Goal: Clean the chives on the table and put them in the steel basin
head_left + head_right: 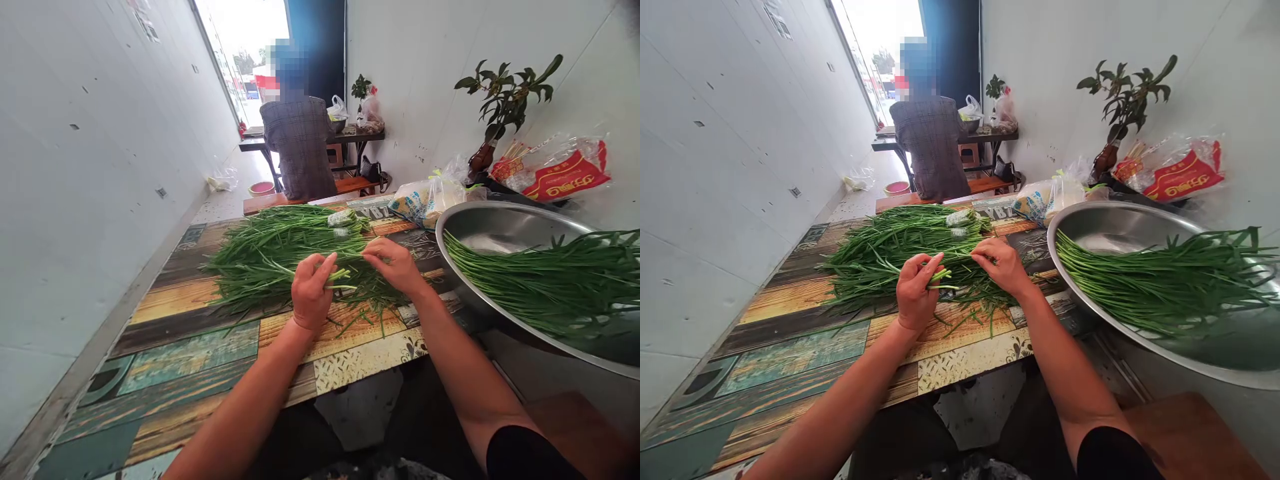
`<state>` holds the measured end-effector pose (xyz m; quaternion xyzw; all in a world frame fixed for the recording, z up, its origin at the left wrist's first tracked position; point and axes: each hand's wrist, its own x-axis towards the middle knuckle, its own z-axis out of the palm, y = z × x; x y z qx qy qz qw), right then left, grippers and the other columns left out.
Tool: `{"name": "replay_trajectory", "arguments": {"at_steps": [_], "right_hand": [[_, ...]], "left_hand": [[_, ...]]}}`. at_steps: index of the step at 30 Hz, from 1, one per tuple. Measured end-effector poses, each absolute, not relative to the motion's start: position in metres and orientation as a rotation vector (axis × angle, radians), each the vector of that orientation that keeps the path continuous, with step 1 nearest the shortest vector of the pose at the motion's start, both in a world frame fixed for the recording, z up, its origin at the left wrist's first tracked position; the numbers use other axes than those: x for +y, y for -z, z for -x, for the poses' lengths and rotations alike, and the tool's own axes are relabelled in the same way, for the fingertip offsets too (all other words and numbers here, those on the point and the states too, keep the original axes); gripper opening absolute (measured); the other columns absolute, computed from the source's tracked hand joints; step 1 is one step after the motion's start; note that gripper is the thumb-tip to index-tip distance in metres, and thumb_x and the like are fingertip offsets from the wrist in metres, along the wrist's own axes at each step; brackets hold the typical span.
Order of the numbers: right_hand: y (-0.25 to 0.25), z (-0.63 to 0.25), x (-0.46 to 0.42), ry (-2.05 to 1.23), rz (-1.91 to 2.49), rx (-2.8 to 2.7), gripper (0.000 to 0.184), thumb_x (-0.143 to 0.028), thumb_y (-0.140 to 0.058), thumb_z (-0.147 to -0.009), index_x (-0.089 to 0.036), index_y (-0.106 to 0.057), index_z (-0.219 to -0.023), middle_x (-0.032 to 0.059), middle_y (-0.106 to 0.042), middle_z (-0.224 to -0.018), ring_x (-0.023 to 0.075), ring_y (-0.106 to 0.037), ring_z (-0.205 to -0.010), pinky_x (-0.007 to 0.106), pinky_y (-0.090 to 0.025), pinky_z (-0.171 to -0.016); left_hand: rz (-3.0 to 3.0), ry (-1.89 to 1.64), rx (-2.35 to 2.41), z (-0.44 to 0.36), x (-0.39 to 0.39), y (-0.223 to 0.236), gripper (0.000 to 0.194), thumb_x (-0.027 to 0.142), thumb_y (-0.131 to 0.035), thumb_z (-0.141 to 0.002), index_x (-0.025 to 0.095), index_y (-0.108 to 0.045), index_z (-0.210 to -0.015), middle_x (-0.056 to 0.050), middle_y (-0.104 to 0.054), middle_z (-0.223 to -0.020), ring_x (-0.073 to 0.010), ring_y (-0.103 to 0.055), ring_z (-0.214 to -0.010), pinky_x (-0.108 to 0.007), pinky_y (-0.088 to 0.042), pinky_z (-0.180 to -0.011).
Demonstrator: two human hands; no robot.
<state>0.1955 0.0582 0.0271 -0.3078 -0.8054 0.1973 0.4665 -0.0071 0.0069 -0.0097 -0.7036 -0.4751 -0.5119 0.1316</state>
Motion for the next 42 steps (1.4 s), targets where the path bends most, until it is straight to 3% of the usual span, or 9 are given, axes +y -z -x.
{"name": "replay_trajectory", "arguments": {"at_steps": [5, 11, 16, 21, 27, 31, 37, 39, 42], "right_hand": [[-0.032, -0.198, 0.056, -0.506, 0.684, -2.049, 0.015, -0.030, -0.058, -0.088, -0.022, -0.071, -0.089, 0.0060, -0.067, -0.096, 0.0175, -0.060, -0.096, 0.036, -0.048, -0.090], [-0.037, -0.195, 0.049, -0.487, 0.657, -2.086, 0.014, -0.030, -0.062, -0.086, -0.023, -0.071, -0.093, 0.0049, -0.070, -0.093, 0.0182, -0.061, -0.094, 0.037, -0.047, -0.090], [-0.027, -0.188, 0.049, -0.433, 0.742, -2.147, 0.016, -0.034, -0.065, -0.084, -0.021, -0.072, -0.089, 0.0048, -0.070, -0.083, 0.0178, -0.062, -0.083, 0.034, -0.048, -0.080], [-0.020, -0.186, 0.050, -0.396, 0.682, -2.194, 0.023, -0.030, -0.058, -0.088, -0.020, -0.068, -0.106, 0.0065, -0.070, -0.090, 0.0156, -0.062, -0.081, 0.029, -0.049, -0.074], [-0.018, -0.185, 0.051, -0.217, 0.669, -2.231, 0.016, -0.026, -0.055, -0.088, -0.021, -0.070, -0.086, 0.0055, -0.067, -0.076, 0.0166, -0.059, -0.074, 0.030, -0.047, -0.071], [-0.019, -0.184, 0.049, -0.368, 0.642, -2.185, 0.015, -0.027, -0.056, -0.088, -0.021, -0.069, -0.092, 0.0058, -0.069, -0.083, 0.0158, -0.062, -0.078, 0.029, -0.049, -0.071], [-0.031, -0.197, 0.050, -0.427, 0.789, -2.033, 0.014, -0.027, -0.057, -0.085, -0.019, -0.066, -0.077, 0.0030, -0.066, -0.075, 0.0143, -0.059, -0.070, 0.028, -0.046, -0.068], [-0.036, -0.206, 0.051, -0.483, 0.865, -1.866, 0.026, -0.033, -0.056, -0.086, -0.018, -0.061, -0.066, 0.0009, -0.061, -0.065, 0.0128, -0.054, -0.062, 0.027, -0.043, -0.062], [-0.039, -0.214, 0.051, -0.531, 0.941, -1.775, 0.049, -0.042, -0.052, -0.088, -0.019, -0.041, -0.046, -0.0033, -0.039, -0.047, 0.0092, -0.036, -0.047, 0.026, -0.033, -0.051]], "left_hand": [[2.169, 1.344, -1.384, 0.007, 0.006, 0.007, 0.030, 0.022, -0.048, -0.093, 0.025, -0.063, -0.119, -0.007, -0.067, -0.113, -0.0193, -0.060, -0.096, -0.034, -0.044, -0.085], [2.188, 1.365, -1.310, 0.007, 0.003, 0.009, 0.024, 0.022, -0.050, -0.092, 0.023, -0.068, -0.106, -0.004, -0.072, -0.095, -0.0170, -0.059, -0.080, -0.032, -0.043, -0.076], [2.206, 1.373, -1.280, 0.004, 0.002, 0.011, 0.020, 0.024, -0.050, -0.092, 0.022, -0.068, -0.100, -0.005, -0.072, -0.093, -0.0167, -0.060, -0.079, -0.032, -0.044, -0.075], [2.220, 1.400, -1.214, 0.002, 0.001, 0.010, 0.019, 0.021, -0.048, -0.092, 0.020, -0.066, -0.097, -0.006, -0.072, -0.091, -0.0166, -0.061, -0.079, -0.031, -0.045, -0.073], [2.231, 1.398, -1.233, 0.001, 0.002, 0.009, 0.020, 0.021, -0.046, -0.092, 0.019, -0.066, -0.096, -0.006, -0.073, -0.089, -0.0164, -0.063, -0.078, -0.032, -0.045, -0.073], [2.229, 1.415, -1.239, 0.001, 0.002, 0.010, 0.020, 0.021, -0.046, -0.092, 0.019, -0.066, -0.096, -0.005, -0.073, -0.089, -0.0164, -0.064, -0.079, -0.032, -0.046, -0.073], [2.200, 1.446, -1.281, 0.002, 0.003, 0.012, 0.020, 0.019, -0.047, -0.091, 0.020, -0.066, -0.095, -0.005, -0.071, -0.088, -0.0160, -0.061, -0.077, -0.031, -0.046, -0.073], [2.182, 1.454, -1.272, 0.002, 0.004, 0.012, 0.019, 0.017, -0.048, -0.090, 0.020, -0.067, -0.096, -0.005, -0.071, -0.088, -0.0159, -0.060, -0.077, -0.030, -0.046, -0.072], [2.198, 1.443, -1.230, 0.003, 0.005, 0.014, 0.021, 0.015, -0.049, -0.089, 0.020, -0.066, -0.099, -0.005, -0.070, -0.090, -0.0165, -0.059, -0.078, -0.031, -0.045, -0.073]]}}
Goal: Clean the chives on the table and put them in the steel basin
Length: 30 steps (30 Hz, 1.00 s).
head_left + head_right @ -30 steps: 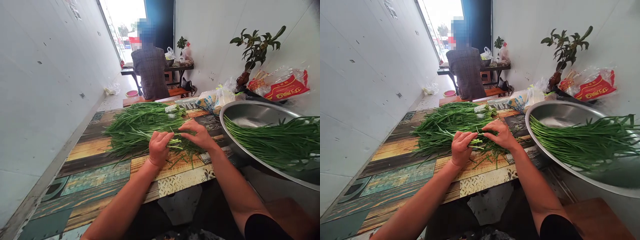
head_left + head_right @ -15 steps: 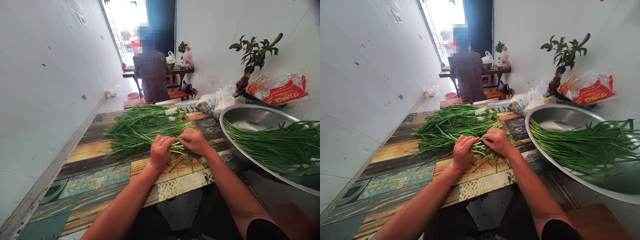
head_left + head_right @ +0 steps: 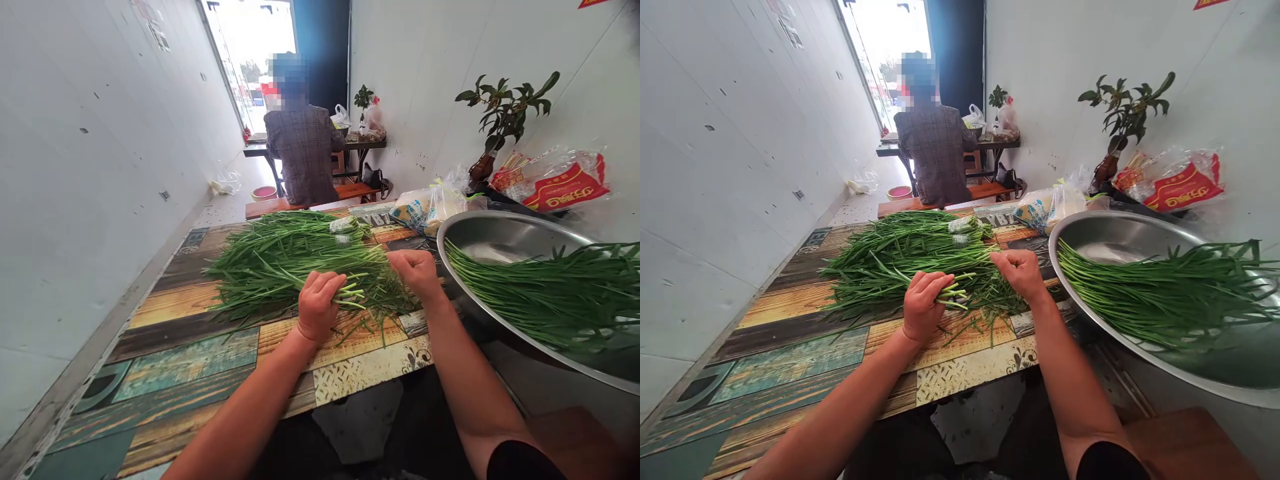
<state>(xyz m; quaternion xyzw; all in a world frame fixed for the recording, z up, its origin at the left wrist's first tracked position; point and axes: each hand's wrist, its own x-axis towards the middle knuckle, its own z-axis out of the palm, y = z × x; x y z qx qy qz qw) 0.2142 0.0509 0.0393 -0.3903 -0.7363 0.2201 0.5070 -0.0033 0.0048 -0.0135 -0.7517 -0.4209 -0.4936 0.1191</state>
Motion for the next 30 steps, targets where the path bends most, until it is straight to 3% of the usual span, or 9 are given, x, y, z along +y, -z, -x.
{"name": "replay_trajectory", "arguments": {"at_steps": [3, 5, 7, 10, 15, 18, 23, 27, 30], "right_hand": [[-0.038, -0.211, 0.050, -0.425, 0.918, -1.887, 0.040, -0.041, -0.059, -0.084, -0.018, -0.048, -0.053, -0.0027, -0.044, -0.053, 0.0101, -0.039, -0.052, 0.026, -0.035, -0.053], [-0.035, -0.203, 0.050, -0.346, 0.829, -2.057, 0.020, -0.038, -0.065, -0.081, -0.018, -0.064, -0.077, 0.0024, -0.060, -0.074, 0.0141, -0.053, -0.069, 0.027, -0.044, -0.065], [-0.029, -0.196, 0.052, -0.287, 0.745, -2.218, 0.019, -0.034, -0.063, -0.084, -0.019, -0.068, -0.095, 0.0064, -0.065, -0.088, 0.0174, -0.057, -0.083, 0.030, -0.046, -0.075], [-0.023, -0.189, 0.054, -0.305, 0.703, -2.278, 0.019, -0.032, -0.058, -0.088, -0.020, -0.073, -0.087, 0.0065, -0.069, -0.081, 0.0174, -0.059, -0.079, 0.031, -0.047, -0.075], [-0.026, -0.188, 0.054, -0.836, 0.809, -1.895, 0.020, -0.037, -0.066, -0.080, -0.018, -0.074, -0.078, 0.0032, -0.070, -0.076, 0.0145, -0.062, -0.072, 0.026, -0.047, -0.067], [-0.028, -0.193, 0.059, -0.936, 1.019, -1.546, 0.026, -0.041, -0.070, -0.074, -0.016, -0.067, -0.064, -0.0023, -0.059, -0.057, 0.0101, -0.051, -0.054, 0.024, -0.039, -0.054], [-0.021, -0.204, 0.071, -0.640, 1.241, -1.411, 0.047, -0.048, -0.067, -0.074, -0.019, -0.042, -0.047, -0.0051, -0.038, -0.048, 0.0079, -0.034, -0.048, 0.025, -0.030, -0.050], [-0.013, -0.204, 0.072, -0.222, 1.202, -1.779, 0.016, -0.031, -0.062, -0.080, -0.017, -0.066, -0.083, 0.0059, -0.061, -0.086, 0.0183, -0.053, -0.079, 0.032, -0.042, -0.074], [-0.010, -0.203, 0.073, -0.046, 1.257, -1.978, 0.018, -0.023, -0.068, -0.075, -0.018, -0.070, -0.092, 0.0096, -0.063, -0.094, 0.0248, -0.053, -0.092, 0.039, -0.042, -0.085]], "left_hand": [[2.215, 1.396, -1.225, 0.005, 0.005, 0.015, 0.024, 0.013, -0.048, -0.088, 0.020, -0.066, -0.103, -0.006, -0.070, -0.091, -0.0175, -0.058, -0.079, -0.031, -0.045, -0.073], [2.223, 1.363, -1.213, 0.006, 0.005, 0.015, 0.026, 0.013, -0.047, -0.088, 0.020, -0.065, -0.105, -0.007, -0.070, -0.092, -0.0180, -0.057, -0.080, -0.032, -0.044, -0.073], [2.226, 1.347, -1.189, 0.006, 0.005, 0.014, 0.027, 0.012, -0.047, -0.087, 0.019, -0.065, -0.106, -0.007, -0.069, -0.092, -0.0184, -0.058, -0.080, -0.032, -0.044, -0.073], [2.230, 1.351, -1.176, 0.004, 0.004, 0.012, 0.026, 0.011, -0.046, -0.087, 0.017, -0.065, -0.104, -0.007, -0.069, -0.089, -0.0182, -0.058, -0.079, -0.031, -0.044, -0.073], [2.238, 1.414, -1.192, 0.000, 0.003, 0.011, 0.022, 0.010, -0.047, -0.085, 0.016, -0.065, -0.096, -0.006, -0.069, -0.087, -0.0174, -0.056, -0.077, -0.030, -0.044, -0.071], [2.194, 1.426, -1.222, 0.001, 0.005, 0.012, 0.017, 0.012, -0.049, -0.086, 0.017, -0.065, -0.092, -0.005, -0.068, -0.083, -0.0164, -0.056, -0.075, -0.029, -0.044, -0.070], [2.123, 1.435, -1.288, 0.003, 0.007, 0.013, 0.012, 0.016, -0.054, -0.088, 0.017, -0.065, -0.094, -0.005, -0.069, -0.085, -0.0164, -0.059, -0.078, -0.029, -0.045, -0.074], [2.046, 1.465, -1.295, 0.005, 0.007, 0.012, 0.021, 0.013, -0.049, -0.090, 0.017, -0.062, -0.106, -0.006, -0.070, -0.093, -0.0166, -0.060, -0.083, -0.030, -0.045, -0.079], [1.981, 1.476, -1.309, 0.006, 0.008, 0.013, 0.018, 0.014, -0.049, -0.090, 0.017, -0.062, -0.102, -0.005, -0.070, -0.087, -0.0173, -0.059, -0.083, -0.032, -0.044, -0.081]]}}
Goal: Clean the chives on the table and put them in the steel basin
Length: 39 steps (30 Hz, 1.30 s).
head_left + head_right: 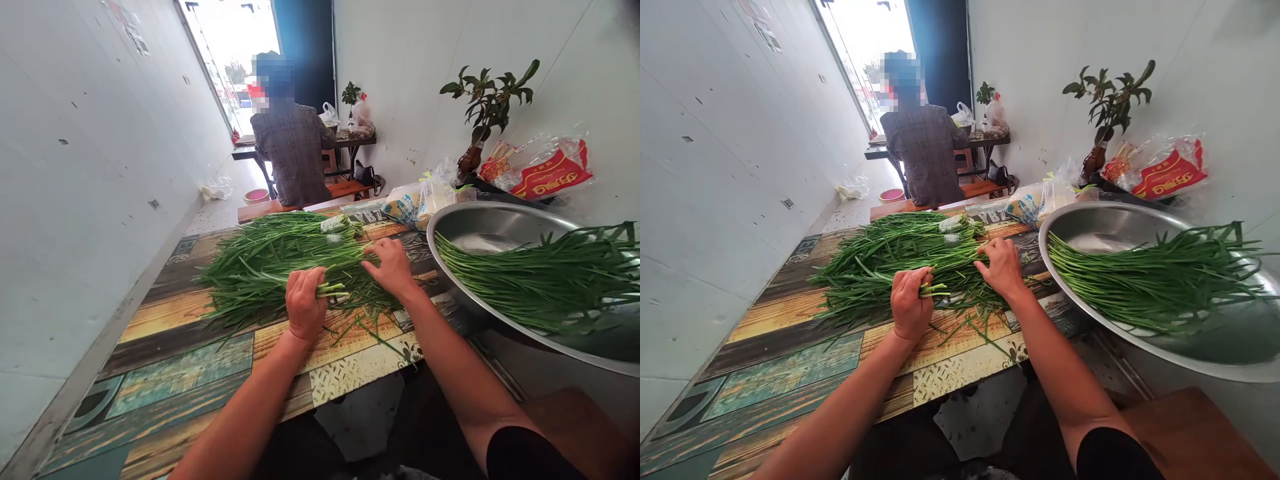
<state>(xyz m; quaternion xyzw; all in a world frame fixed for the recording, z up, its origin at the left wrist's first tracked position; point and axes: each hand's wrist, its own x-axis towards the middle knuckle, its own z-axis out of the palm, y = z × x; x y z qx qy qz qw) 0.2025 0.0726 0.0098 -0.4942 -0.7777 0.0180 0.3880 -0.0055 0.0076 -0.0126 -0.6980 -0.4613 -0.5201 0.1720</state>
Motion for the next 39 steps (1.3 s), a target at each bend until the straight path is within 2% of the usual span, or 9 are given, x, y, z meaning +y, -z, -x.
{"name": "replay_trajectory", "arguments": {"at_steps": [3, 10, 13, 16, 23, 26, 30, 35, 39], "right_hand": [[-0.011, -0.203, 0.073, -0.091, 1.193, -1.986, 0.007, -0.020, -0.064, -0.079, -0.019, -0.071, -0.080, 0.0080, -0.066, -0.087, 0.0234, -0.054, -0.089, 0.039, -0.042, -0.084], [-0.022, -0.192, 0.059, -0.635, 0.750, -2.045, 0.018, -0.030, -0.058, -0.088, -0.019, -0.071, -0.092, 0.0044, -0.071, -0.086, 0.0150, -0.063, -0.080, 0.028, -0.048, -0.074], [-0.023, -0.184, 0.052, -0.602, 0.622, -2.162, 0.022, -0.031, -0.054, -0.090, -0.018, -0.071, -0.093, 0.0050, -0.069, -0.082, 0.0144, -0.062, -0.076, 0.027, -0.048, -0.070], [-0.023, -0.178, 0.047, -0.534, 0.588, -2.182, 0.024, -0.029, -0.051, -0.092, -0.017, -0.071, -0.087, 0.0056, -0.069, -0.080, 0.0145, -0.061, -0.076, 0.027, -0.047, -0.071], [-0.021, -0.175, 0.048, -0.481, 0.874, -1.788, 0.025, -0.032, -0.055, -0.088, -0.018, -0.068, -0.073, 0.0022, -0.069, -0.072, 0.0129, -0.060, -0.069, 0.025, -0.045, -0.068], [-0.023, -0.186, 0.054, -0.491, 1.080, -1.543, 0.034, -0.041, -0.056, -0.085, -0.016, -0.064, -0.063, -0.0004, -0.062, -0.059, 0.0109, -0.053, -0.057, 0.024, -0.040, -0.059], [-0.026, -0.194, 0.059, -0.580, 1.214, -1.513, 0.051, -0.053, -0.058, -0.081, -0.017, -0.047, -0.045, -0.0044, -0.039, -0.044, 0.0080, -0.037, -0.047, 0.025, -0.030, -0.050], [-0.024, -0.180, 0.050, -0.869, 0.862, -1.897, 0.031, -0.044, -0.053, -0.086, -0.017, -0.067, -0.081, -0.0005, -0.063, -0.071, 0.0108, -0.052, -0.063, 0.023, -0.040, -0.057], [-0.021, -0.174, 0.045, -0.867, 0.849, -1.980, 0.026, -0.035, -0.055, -0.086, -0.016, -0.070, -0.077, 0.0015, -0.067, -0.070, 0.0116, -0.056, -0.063, 0.023, -0.042, -0.060]], "left_hand": [[1.946, 1.486, -1.349, 0.006, 0.009, 0.014, 0.015, 0.016, -0.049, -0.091, 0.018, -0.062, -0.099, -0.004, -0.068, -0.084, -0.0187, -0.059, -0.089, -0.034, -0.043, -0.085], [2.112, 1.401, -1.379, 0.006, 0.007, 0.013, 0.025, 0.025, -0.051, -0.092, 0.018, -0.059, -0.114, -0.004, -0.063, -0.082, -0.0151, -0.057, -0.076, -0.027, -0.045, -0.071], [2.258, 1.303, -1.307, 0.006, 0.005, 0.012, 0.026, 0.025, -0.048, -0.093, 0.018, -0.062, -0.114, -0.003, -0.060, -0.078, -0.0140, -0.056, -0.072, -0.025, -0.044, -0.067], [2.304, 1.321, -1.323, 0.004, 0.005, 0.010, 0.022, 0.026, -0.048, -0.093, 0.018, -0.066, -0.100, -0.004, -0.059, -0.082, -0.0131, -0.056, -0.074, -0.023, -0.045, -0.067], [2.316, 1.295, -1.308, -0.004, 0.004, 0.007, 0.018, 0.024, -0.048, -0.093, 0.017, -0.064, -0.088, -0.004, -0.059, -0.083, -0.0126, -0.055, -0.074, -0.023, -0.044, -0.069], [2.312, 1.352, -1.309, -0.004, 0.003, 0.008, 0.017, 0.023, -0.048, -0.092, 0.017, -0.063, -0.087, -0.004, -0.060, -0.084, -0.0129, -0.057, -0.076, -0.023, -0.046, -0.070], [2.297, 1.444, -1.302, -0.003, 0.003, 0.011, 0.014, 0.020, -0.048, -0.092, 0.017, -0.062, -0.091, -0.006, -0.064, -0.090, -0.0141, -0.061, -0.084, -0.026, -0.048, -0.077], [2.366, 1.385, -1.302, -0.001, 0.006, 0.017, 0.015, 0.018, -0.048, -0.091, 0.018, -0.061, -0.100, -0.006, -0.068, -0.091, -0.0153, -0.064, -0.085, -0.028, -0.050, -0.078], [2.388, 1.346, -1.293, -0.002, 0.006, 0.017, 0.017, 0.017, -0.049, -0.091, 0.018, -0.062, -0.102, -0.006, -0.068, -0.090, -0.0149, -0.064, -0.082, -0.027, -0.050, -0.076]]}}
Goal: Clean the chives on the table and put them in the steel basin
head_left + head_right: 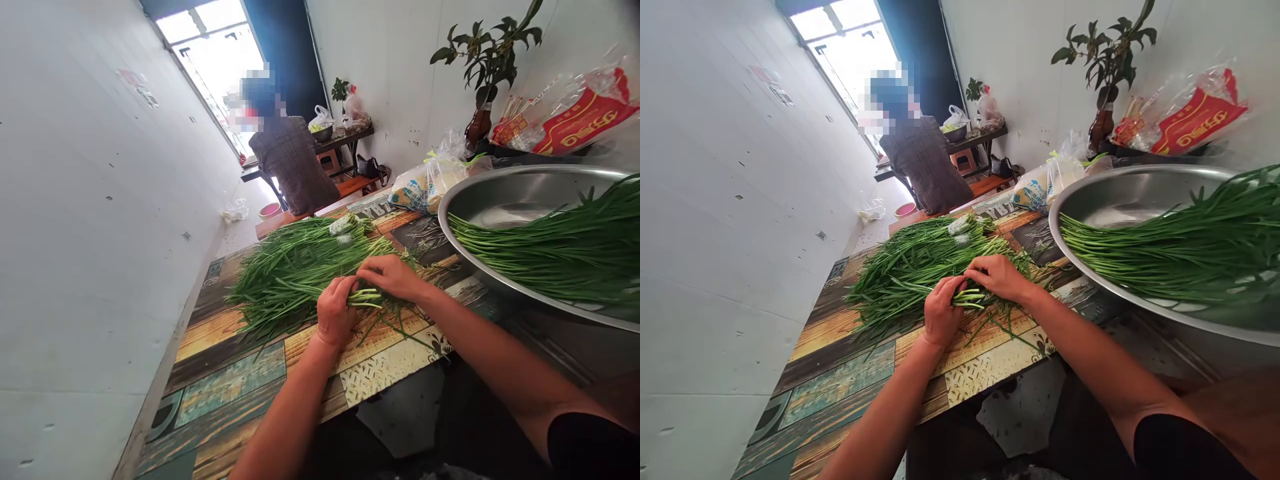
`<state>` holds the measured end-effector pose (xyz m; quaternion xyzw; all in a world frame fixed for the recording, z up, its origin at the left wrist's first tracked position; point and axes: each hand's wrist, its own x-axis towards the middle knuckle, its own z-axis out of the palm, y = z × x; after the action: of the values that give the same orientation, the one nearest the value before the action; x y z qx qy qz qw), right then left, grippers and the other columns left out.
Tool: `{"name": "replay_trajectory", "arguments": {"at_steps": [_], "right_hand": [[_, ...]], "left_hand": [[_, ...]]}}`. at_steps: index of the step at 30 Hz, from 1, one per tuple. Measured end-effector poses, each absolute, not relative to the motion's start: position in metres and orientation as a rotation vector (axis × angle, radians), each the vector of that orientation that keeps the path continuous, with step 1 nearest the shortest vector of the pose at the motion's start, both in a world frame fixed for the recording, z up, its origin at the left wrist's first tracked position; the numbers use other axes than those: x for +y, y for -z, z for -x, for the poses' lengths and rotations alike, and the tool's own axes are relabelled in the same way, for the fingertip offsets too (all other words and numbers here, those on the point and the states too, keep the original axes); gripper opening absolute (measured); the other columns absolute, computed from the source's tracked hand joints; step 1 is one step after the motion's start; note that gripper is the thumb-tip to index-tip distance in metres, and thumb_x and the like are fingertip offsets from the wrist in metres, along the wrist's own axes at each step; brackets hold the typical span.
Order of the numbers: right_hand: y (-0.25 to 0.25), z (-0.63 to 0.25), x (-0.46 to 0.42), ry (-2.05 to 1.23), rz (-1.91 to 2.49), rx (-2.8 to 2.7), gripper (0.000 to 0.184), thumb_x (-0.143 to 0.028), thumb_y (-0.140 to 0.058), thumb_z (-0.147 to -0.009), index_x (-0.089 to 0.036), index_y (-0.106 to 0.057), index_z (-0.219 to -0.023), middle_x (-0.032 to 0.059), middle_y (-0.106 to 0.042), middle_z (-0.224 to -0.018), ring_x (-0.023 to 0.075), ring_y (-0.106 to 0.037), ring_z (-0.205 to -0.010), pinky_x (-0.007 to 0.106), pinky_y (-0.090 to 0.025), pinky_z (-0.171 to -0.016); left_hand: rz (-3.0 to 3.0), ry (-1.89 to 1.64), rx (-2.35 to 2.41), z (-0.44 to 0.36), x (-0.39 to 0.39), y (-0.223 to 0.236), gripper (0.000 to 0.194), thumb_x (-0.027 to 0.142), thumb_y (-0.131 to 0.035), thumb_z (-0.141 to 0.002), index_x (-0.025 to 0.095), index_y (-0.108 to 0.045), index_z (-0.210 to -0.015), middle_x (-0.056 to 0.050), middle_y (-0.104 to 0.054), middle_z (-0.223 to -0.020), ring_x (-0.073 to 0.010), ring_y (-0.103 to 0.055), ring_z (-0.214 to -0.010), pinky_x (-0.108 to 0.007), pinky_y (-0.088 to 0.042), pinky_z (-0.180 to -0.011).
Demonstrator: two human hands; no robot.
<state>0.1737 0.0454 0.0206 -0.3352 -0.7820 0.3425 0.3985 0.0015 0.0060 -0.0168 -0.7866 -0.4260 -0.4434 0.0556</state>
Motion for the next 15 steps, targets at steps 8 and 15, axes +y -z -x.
{"name": "replay_trajectory", "arguments": {"at_steps": [8, 15], "right_hand": [[-0.025, -0.181, 0.046, -0.945, 0.920, -1.983, 0.019, -0.031, -0.063, -0.079, -0.016, -0.073, -0.074, 0.0026, -0.072, -0.069, 0.0130, -0.061, -0.062, 0.023, -0.043, -0.057], [-0.036, -0.200, 0.054, -1.059, 0.940, -1.699, 0.028, -0.042, -0.071, -0.069, -0.015, -0.067, -0.065, -0.0016, -0.060, -0.054, 0.0086, -0.048, -0.049, 0.022, -0.036, -0.047]], "left_hand": [[2.404, 1.260, -1.338, -0.002, 0.004, 0.014, 0.013, 0.016, -0.049, -0.089, 0.018, -0.062, -0.092, -0.004, -0.069, -0.081, -0.0144, -0.062, -0.072, -0.025, -0.047, -0.067], [2.263, 1.155, -1.218, 0.003, 0.005, 0.006, 0.015, 0.014, -0.047, -0.089, 0.018, -0.060, -0.093, -0.004, -0.068, -0.079, -0.0158, -0.060, -0.072, -0.027, -0.045, -0.068]]}}
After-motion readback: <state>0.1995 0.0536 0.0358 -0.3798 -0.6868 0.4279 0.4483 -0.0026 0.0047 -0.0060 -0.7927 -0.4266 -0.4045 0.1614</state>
